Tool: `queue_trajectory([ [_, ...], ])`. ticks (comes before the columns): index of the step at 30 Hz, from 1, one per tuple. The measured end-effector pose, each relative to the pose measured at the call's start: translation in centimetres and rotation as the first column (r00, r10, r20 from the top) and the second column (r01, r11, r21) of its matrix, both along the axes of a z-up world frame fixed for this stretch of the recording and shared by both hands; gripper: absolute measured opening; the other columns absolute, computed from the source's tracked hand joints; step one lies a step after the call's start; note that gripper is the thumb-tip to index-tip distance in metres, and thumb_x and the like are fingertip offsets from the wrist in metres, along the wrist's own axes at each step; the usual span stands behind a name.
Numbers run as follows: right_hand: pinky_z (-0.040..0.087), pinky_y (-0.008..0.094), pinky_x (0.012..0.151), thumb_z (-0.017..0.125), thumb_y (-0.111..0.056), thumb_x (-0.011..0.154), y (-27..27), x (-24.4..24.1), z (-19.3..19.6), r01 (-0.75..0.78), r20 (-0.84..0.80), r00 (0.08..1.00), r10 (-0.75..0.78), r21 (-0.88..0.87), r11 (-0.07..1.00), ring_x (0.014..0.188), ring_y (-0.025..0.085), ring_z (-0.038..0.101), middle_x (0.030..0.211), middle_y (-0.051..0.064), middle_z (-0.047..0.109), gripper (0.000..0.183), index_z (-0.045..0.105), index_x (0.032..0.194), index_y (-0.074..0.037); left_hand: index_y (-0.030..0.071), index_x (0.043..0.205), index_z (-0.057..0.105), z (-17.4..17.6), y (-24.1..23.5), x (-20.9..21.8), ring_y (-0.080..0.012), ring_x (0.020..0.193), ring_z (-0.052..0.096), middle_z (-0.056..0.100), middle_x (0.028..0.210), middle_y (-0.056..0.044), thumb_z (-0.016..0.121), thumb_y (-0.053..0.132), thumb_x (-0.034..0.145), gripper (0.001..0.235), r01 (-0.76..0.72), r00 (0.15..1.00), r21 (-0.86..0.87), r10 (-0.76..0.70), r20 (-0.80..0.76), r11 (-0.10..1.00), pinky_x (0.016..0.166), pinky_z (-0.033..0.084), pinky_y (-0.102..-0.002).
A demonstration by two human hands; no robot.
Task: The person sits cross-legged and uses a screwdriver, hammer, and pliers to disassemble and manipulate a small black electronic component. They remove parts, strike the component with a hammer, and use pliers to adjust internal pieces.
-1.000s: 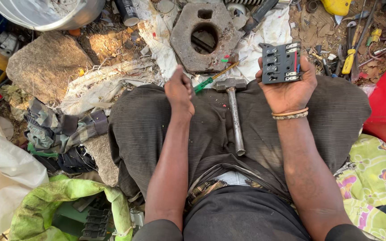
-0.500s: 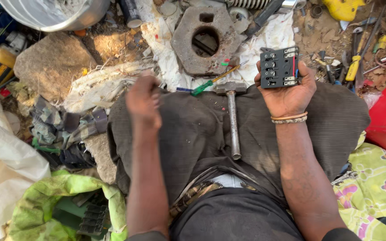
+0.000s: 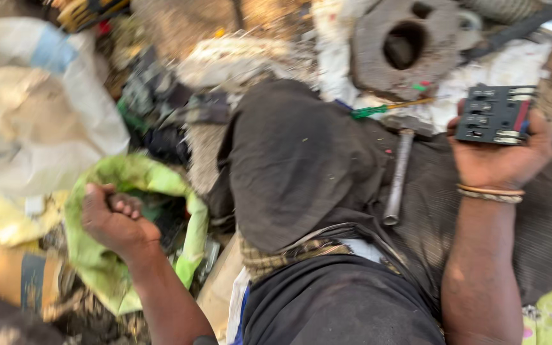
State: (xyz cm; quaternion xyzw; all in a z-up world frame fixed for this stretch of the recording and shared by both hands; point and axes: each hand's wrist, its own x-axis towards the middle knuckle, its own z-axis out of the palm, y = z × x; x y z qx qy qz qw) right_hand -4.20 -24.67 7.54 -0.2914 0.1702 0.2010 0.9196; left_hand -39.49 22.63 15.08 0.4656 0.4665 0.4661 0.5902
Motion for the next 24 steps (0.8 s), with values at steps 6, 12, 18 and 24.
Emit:
queue_trajectory([
  [6, 0.049, 0.046, 0.094, 0.061, -0.044, 0.095, 1.8, -1.7, 1.7, -0.117, 0.076, 0.990, 0.121, -0.058, 0.991, 0.120, 0.038, 0.062, 0.130, 0.017, 0.064, 0.056, 0.060, 0.136, -0.006, 0.004, 0.097, 0.069, 2.6, 1.7, -3.7, -0.0165, 0.080, 0.060, 0.067, 0.089, -0.004, 0.068, 0.025, 0.112, 0.025, 0.087, 0.690, 0.290, 0.152, -0.707, 0.953, 0.071, 0.051, -0.035],
  [12, 0.053, 0.056, 0.098, 0.054, -0.050, 0.101, 4.4, -3.2, 2.9, -0.136, 0.040, 0.990, 0.134, 0.066, 0.989, 0.126, 0.041, 0.065, 0.139, 0.018, 0.066, 0.057, 0.059, 0.143, -0.011, 0.003, 0.121, 0.072, 3.3, -5.1, 7.3, -0.0345, 0.134, 0.058, 0.067, 0.130, -0.017, 0.077, 0.013, 0.103, 0.021, 0.459, 0.670, 0.538, 0.123, -0.732, 0.707, 0.118, 0.042, -0.050],
  [18, 0.052, 0.054, 0.103, 0.044, -0.073, 0.099, 5.8, -4.3, 4.8, -0.295, 0.125, 0.947, 0.294, -0.016, 0.956, 0.129, 0.041, 0.062, 0.143, 0.021, 0.062, 0.090, 0.050, 0.153, -0.001, 0.011, 0.123, 0.071, 2.0, -18.4, 22.4, -0.0355, 0.141, 0.050, 0.063, 0.142, -0.013, 0.085, 0.036, 0.091, 0.043, 0.880, 0.452, 0.435, -0.621, -0.640, 0.193, 0.120, 0.041, -0.050],
  [24, 0.050, 0.049, 0.115, 0.042, -0.074, 0.100, 5.1, -4.0, 3.6, -0.148, -0.048, 0.987, 0.151, 0.058, 0.987, 0.134, 0.033, 0.062, 0.148, 0.017, 0.061, 0.091, 0.049, 0.156, -0.001, 0.015, 0.150, 0.048, 0.1, -25.4, 29.8, -0.0481, 0.140, 0.038, 0.038, 0.155, -0.021, 0.092, 0.047, 0.066, 0.099, 0.908, 0.176, 0.390, -0.702, -0.691, -0.156, 0.114, 0.033, -0.058],
])
